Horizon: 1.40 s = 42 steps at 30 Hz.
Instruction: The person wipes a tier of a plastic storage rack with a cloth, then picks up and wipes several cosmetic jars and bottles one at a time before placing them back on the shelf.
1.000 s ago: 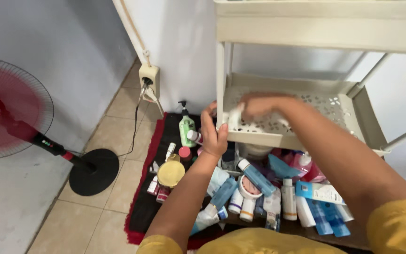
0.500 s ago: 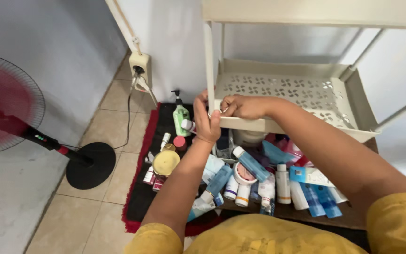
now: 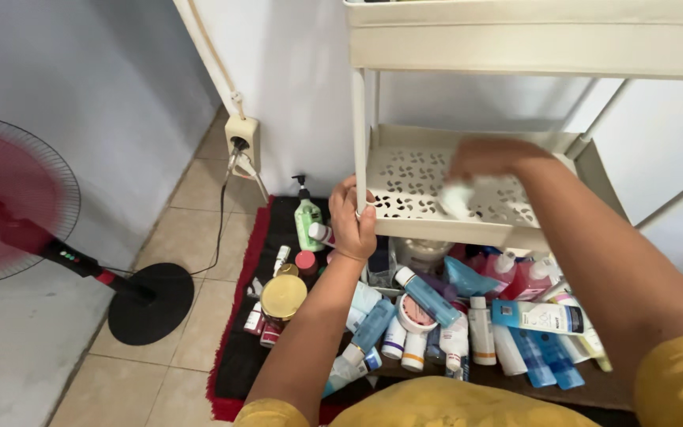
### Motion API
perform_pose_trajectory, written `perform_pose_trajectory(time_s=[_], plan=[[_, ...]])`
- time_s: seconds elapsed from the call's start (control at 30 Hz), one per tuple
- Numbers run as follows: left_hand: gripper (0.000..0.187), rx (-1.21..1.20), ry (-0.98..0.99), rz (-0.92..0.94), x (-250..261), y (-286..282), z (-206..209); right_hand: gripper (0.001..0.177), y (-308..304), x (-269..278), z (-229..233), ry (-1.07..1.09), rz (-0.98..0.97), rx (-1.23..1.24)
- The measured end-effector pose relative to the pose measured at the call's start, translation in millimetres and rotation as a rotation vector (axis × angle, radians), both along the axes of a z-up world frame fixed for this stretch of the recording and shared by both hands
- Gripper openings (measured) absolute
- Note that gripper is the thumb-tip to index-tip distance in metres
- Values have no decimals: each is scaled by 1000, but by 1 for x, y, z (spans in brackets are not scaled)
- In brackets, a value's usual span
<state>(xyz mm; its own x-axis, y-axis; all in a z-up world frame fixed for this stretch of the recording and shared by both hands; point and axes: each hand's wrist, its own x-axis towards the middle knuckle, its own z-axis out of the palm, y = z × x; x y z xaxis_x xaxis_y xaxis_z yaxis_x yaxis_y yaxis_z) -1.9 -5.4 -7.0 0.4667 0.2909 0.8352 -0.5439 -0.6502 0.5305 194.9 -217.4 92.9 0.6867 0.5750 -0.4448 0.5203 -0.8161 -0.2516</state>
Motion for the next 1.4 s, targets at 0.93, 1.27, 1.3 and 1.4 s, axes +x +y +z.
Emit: perform_pose_trajectory(time_s=[0.93,1.27,1.3,1.4], plan=[[34,171,5,37,2,10,1,43,-113,30,-54,-482,-320,-715],[17,8,62,-270,9,20,2,37,-126,46,-55,-509,-372,-690],[16,-4,47,-276,9,19,3,38,-126,50,-54,-514,-399,-683],[16,9,52,-284,10,20,4,39,-123,60,-49,-518,-433,-678]])
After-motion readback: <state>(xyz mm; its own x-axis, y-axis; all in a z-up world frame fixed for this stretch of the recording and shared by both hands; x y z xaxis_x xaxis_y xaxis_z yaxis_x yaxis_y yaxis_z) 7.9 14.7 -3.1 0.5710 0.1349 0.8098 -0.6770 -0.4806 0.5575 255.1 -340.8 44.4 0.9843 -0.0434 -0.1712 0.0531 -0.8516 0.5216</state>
